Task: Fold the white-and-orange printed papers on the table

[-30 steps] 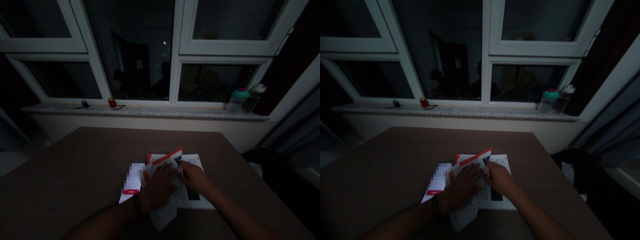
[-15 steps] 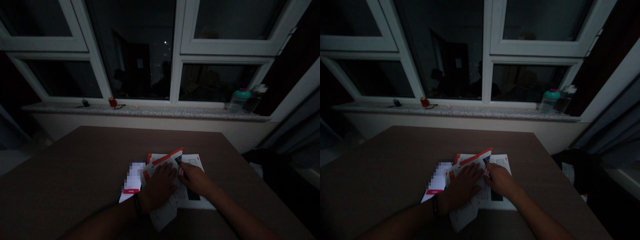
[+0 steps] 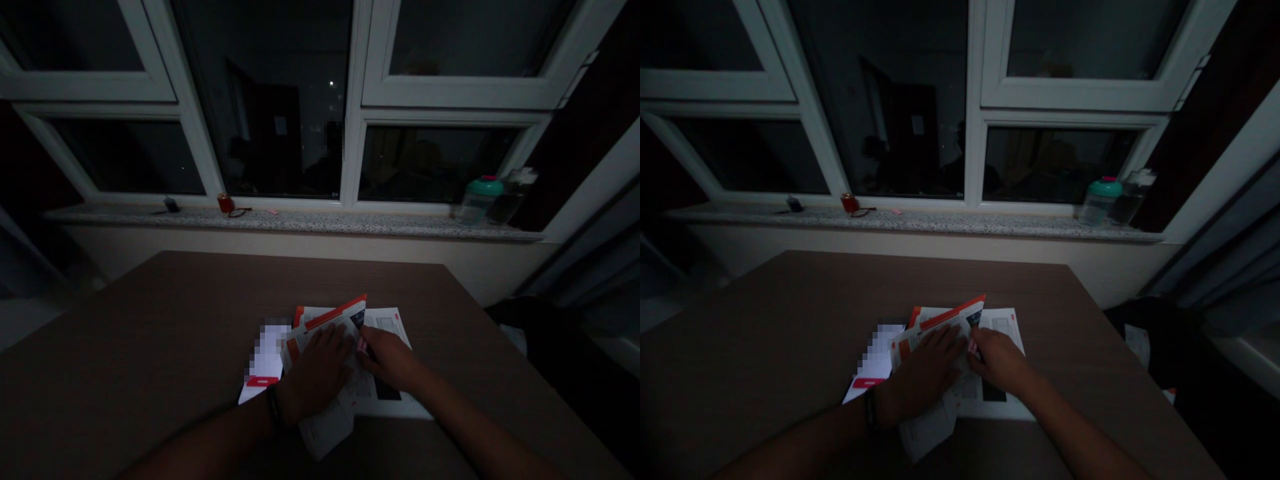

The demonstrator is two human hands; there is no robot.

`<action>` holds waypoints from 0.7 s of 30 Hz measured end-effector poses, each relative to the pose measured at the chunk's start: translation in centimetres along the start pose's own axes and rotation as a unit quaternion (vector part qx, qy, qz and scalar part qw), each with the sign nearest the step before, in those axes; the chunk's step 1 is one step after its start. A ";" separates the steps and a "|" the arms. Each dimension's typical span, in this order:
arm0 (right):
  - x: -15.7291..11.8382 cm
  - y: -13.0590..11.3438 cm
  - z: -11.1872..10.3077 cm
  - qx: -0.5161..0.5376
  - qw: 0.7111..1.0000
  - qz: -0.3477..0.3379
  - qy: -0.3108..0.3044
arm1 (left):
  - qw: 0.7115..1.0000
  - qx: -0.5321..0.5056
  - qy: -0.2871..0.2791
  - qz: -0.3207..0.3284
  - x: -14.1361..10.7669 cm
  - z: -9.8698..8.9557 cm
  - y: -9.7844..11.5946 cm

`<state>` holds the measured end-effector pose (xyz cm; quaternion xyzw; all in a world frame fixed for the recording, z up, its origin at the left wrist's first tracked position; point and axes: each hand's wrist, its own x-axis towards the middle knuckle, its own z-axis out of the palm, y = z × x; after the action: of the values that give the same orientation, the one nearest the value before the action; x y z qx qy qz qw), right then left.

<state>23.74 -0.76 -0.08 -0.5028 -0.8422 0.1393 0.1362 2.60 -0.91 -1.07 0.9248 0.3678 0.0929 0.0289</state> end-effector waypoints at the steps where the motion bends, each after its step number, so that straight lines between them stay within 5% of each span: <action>1: -0.1 -0.1 0.0 -0.001 1.000 -0.015 -0.008 | 1.000 0.003 0.001 0.003 0.0 0.0 0.0; 4: -0.4 -0.2 0.0 0.002 0.999 -0.027 -0.017 | 1.000 0.011 0.001 0.004 0.0 0.1 0.0; 9: 0.2 0.2 0.4 0.006 0.999 0.045 0.025 | 1.000 0.014 -0.002 0.002 0.0 0.1 -0.1; 17: -0.5 -0.3 0.5 0.003 0.999 -0.032 -0.008 | 1.000 0.005 -0.005 -0.005 -0.2 -0.5 0.1; 21: -0.3 -0.4 0.6 0.004 1.000 0.002 0.014 | 1.000 -0.008 0.005 -0.002 -0.2 -0.7 0.5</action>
<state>23.38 -1.29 -0.53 -0.5056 -0.8388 0.1362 0.1495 2.62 -1.40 -0.35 0.9232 0.3694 0.1004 0.0344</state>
